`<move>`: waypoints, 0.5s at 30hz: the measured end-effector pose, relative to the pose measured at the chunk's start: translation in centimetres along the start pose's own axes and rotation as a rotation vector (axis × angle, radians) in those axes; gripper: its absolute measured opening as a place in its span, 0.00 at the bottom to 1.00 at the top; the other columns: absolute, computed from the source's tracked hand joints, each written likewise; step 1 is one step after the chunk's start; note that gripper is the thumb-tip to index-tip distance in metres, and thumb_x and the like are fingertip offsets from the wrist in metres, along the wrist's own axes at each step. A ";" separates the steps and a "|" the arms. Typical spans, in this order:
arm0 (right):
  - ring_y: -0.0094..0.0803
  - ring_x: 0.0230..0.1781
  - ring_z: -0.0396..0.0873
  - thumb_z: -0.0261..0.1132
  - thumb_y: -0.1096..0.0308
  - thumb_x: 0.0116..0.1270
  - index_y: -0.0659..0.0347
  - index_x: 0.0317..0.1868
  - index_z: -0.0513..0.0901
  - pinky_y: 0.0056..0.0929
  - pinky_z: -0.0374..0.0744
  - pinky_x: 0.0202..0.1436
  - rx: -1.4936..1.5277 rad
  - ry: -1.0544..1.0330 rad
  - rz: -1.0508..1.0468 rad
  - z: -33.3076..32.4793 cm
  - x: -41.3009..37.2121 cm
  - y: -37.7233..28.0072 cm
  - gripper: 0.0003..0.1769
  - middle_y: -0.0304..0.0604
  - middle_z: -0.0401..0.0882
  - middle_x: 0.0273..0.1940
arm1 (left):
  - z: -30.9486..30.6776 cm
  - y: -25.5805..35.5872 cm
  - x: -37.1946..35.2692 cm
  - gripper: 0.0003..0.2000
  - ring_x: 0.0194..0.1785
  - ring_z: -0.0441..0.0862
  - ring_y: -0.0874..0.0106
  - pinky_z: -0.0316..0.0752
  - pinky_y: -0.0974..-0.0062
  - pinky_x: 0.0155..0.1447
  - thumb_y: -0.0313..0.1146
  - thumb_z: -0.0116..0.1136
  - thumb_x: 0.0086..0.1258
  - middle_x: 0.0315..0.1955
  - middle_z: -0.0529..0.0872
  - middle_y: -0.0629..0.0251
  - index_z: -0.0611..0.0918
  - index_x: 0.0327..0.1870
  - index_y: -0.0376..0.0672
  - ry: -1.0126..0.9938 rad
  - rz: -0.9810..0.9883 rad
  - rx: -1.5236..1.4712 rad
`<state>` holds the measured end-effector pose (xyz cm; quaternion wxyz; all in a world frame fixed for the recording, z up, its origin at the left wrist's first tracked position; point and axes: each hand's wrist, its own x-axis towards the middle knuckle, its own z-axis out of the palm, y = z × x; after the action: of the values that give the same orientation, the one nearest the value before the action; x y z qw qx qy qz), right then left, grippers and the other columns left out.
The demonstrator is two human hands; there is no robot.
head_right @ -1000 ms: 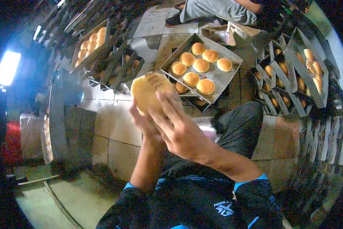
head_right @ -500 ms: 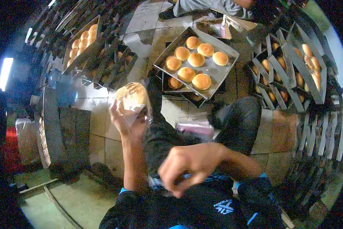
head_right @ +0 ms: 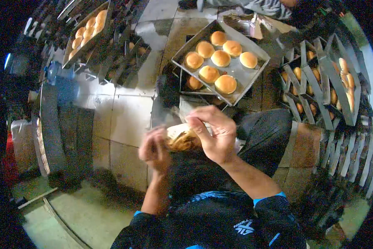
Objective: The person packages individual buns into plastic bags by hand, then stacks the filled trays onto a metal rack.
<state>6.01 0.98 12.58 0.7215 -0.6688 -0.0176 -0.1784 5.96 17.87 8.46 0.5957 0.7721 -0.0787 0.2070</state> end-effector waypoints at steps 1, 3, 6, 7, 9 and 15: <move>0.32 0.41 0.81 0.69 0.71 0.63 0.65 0.39 0.86 0.27 0.78 0.46 -0.196 -0.116 -0.066 -0.6 1.1 -1.4 0.07 0.47 0.82 0.41 | -1.1 0.1 0.9 0.11 0.39 0.85 0.60 0.80 0.64 0.46 0.33 0.56 0.72 0.39 0.86 0.47 0.82 0.35 0.33 0.077 0.145 0.044; 0.35 0.38 0.81 0.72 0.69 0.60 0.60 0.38 0.88 0.29 0.79 0.42 -0.429 -0.159 -0.375 -0.7 2.5 -2.7 0.07 0.44 0.81 0.40 | -3.4 0.2 2.1 0.04 0.39 0.83 0.61 0.80 0.66 0.43 0.26 0.63 0.63 0.38 0.84 0.53 0.83 0.35 0.36 0.139 0.375 0.188; 0.35 0.34 0.80 0.71 0.72 0.60 0.59 0.37 0.86 0.30 0.79 0.38 -0.538 -0.146 -0.459 0.4 2.4 3.0 0.05 0.45 0.80 0.37 | -5.4 -3.4 2.1 0.12 0.39 0.79 0.67 0.77 0.73 0.39 0.19 0.64 0.55 0.35 0.80 0.60 0.88 0.39 0.43 0.093 0.418 0.495; 0.35 0.33 0.80 0.71 0.72 0.59 0.60 0.36 0.86 0.30 0.79 0.38 -0.376 -0.181 -0.224 0.6 1.7 6.7 0.05 0.46 0.80 0.36 | -5.8 -4.9 1.8 0.12 0.38 0.80 0.67 0.77 0.73 0.39 0.19 0.63 0.55 0.34 0.80 0.60 0.88 0.40 0.43 0.044 0.342 0.511; 0.34 0.33 0.80 0.71 0.72 0.59 0.60 0.35 0.85 0.29 0.78 0.39 -0.183 -0.217 -0.009 1.0 1.2 9.6 0.05 0.47 0.81 0.35 | -6.3 -6.7 1.6 0.12 0.36 0.80 0.67 0.77 0.74 0.39 0.18 0.62 0.57 0.31 0.81 0.59 0.89 0.40 0.43 0.025 0.248 0.482; 0.30 0.25 0.71 0.74 0.61 0.58 0.56 0.29 0.85 0.28 0.71 0.29 -0.462 -0.158 -0.346 2.9 2.5 9.4 0.10 0.38 0.70 0.27 | -4.6 -6.9 1.2 0.11 0.30 0.81 0.67 0.76 0.74 0.36 0.36 0.65 0.66 0.27 0.84 0.59 0.85 0.29 0.38 0.099 0.205 0.303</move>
<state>11.63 3.64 4.56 0.5055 -0.8141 -0.1466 -0.2453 8.53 24.26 3.79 0.4516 0.8297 -0.0957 0.3139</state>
